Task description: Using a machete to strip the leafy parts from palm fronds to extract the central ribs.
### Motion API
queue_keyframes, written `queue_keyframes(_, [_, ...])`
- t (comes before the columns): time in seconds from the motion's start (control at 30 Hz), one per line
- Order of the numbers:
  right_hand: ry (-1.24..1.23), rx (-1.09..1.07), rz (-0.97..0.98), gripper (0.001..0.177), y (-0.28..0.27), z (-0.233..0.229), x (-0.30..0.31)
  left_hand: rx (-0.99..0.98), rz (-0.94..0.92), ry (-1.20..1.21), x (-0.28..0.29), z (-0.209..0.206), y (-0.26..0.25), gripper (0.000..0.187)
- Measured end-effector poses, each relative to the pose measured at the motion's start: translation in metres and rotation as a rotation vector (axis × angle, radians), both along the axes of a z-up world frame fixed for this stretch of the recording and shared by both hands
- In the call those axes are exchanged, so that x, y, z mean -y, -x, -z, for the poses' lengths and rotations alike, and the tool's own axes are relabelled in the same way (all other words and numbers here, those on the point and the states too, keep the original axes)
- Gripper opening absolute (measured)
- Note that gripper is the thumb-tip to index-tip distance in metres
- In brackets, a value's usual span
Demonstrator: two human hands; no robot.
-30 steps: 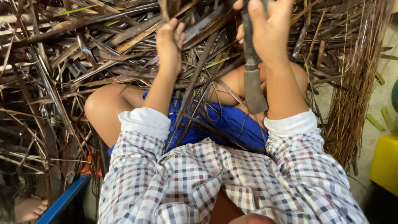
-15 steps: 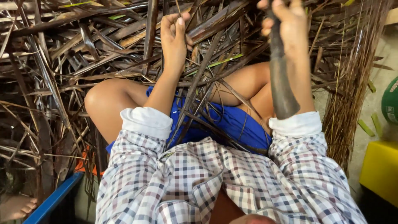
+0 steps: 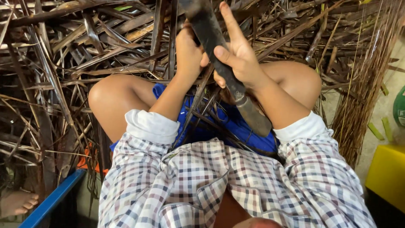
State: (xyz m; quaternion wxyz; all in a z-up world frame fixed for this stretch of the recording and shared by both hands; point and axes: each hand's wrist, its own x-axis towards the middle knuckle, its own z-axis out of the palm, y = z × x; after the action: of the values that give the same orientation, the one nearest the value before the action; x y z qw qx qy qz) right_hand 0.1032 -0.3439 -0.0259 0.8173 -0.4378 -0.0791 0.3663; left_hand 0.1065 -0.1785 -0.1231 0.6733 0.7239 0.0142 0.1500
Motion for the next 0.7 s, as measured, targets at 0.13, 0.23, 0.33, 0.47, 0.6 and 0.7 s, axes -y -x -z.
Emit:
queue_keyframes(0.13, [0.037,0.041,-0.064,0.096,-0.002,0.005,-0.002,-0.007,-0.008,-0.086,0.000,-0.018,0.007,0.018])
queue_keyframes(0.23, [0.038,0.016,-0.068,0.095,-0.003,0.002,-0.003,0.016,-0.017,-0.046,0.000,-0.030,0.010,0.021])
queue_keyframes(0.33, [0.065,0.021,-0.062,0.094,-0.004,0.004,-0.001,0.051,0.000,-0.029,-0.002,-0.037,0.011,0.021])
queue_keyframes(0.47, [0.053,0.015,-0.030,0.087,-0.007,0.007,0.004,0.080,-0.001,-0.120,-0.005,-0.045,0.010,0.008])
queue_keyframes(0.6, [0.026,-0.002,-0.052,0.087,-0.008,0.007,0.004,0.002,0.002,-0.091,-0.007,-0.044,0.009,0.008])
queue_keyframes(0.7, [-0.036,-0.056,-0.072,0.089,-0.008,0.007,0.004,-0.054,-0.005,-0.063,-0.011,-0.043,0.009,0.009])
